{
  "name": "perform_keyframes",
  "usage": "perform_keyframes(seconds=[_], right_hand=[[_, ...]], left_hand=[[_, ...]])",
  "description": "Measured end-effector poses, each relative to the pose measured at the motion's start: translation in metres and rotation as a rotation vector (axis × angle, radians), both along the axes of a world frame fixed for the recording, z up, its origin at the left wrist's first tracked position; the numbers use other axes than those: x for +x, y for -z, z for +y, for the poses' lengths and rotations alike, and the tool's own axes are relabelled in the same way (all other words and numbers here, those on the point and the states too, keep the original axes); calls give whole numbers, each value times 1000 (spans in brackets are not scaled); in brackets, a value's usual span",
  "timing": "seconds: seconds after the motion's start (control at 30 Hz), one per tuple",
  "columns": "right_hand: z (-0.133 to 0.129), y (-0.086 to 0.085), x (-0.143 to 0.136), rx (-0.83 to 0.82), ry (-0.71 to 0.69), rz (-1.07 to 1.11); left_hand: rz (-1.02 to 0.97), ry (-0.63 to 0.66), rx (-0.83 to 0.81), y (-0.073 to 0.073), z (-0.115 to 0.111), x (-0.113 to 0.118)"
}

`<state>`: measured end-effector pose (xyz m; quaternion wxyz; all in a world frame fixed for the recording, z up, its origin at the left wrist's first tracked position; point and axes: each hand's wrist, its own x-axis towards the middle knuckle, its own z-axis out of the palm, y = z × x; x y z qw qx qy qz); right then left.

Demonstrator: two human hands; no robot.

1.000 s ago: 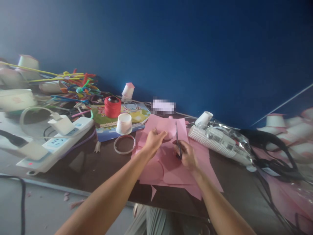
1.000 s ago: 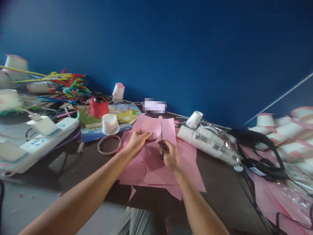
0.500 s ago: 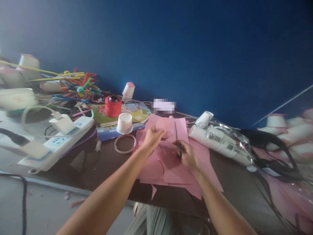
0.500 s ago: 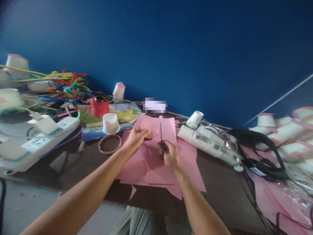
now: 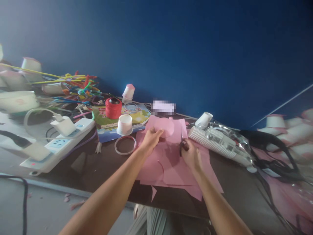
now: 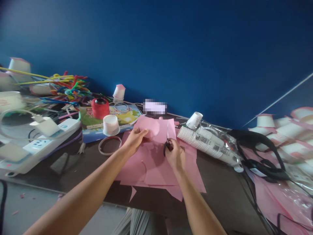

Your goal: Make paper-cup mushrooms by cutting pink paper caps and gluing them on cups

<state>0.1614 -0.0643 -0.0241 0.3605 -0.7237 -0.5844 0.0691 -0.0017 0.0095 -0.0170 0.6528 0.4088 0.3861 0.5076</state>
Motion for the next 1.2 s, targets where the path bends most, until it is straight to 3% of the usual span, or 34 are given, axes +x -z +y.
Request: perform_keyframes(seconds=[0.17,0.4,0.77,1.0,1.2], right_hand=[[-1,-4,-4,-123,114,-277],[-1,-12,-9,-220,83,-426],[-1,-31,-14,-308,0,-436],[3,-44,-20,-61,4,-291],[4,-37,-15,-228,60,-409]], left_hand=[[-59,40,-64,-2,-2,0],[-109,0,-42,-2,-1,-3],[-183,-20,11,-7,-5,-8],[-259,-84,33,-1,3,-14],[-329,-135,-6,2,10,-19]])
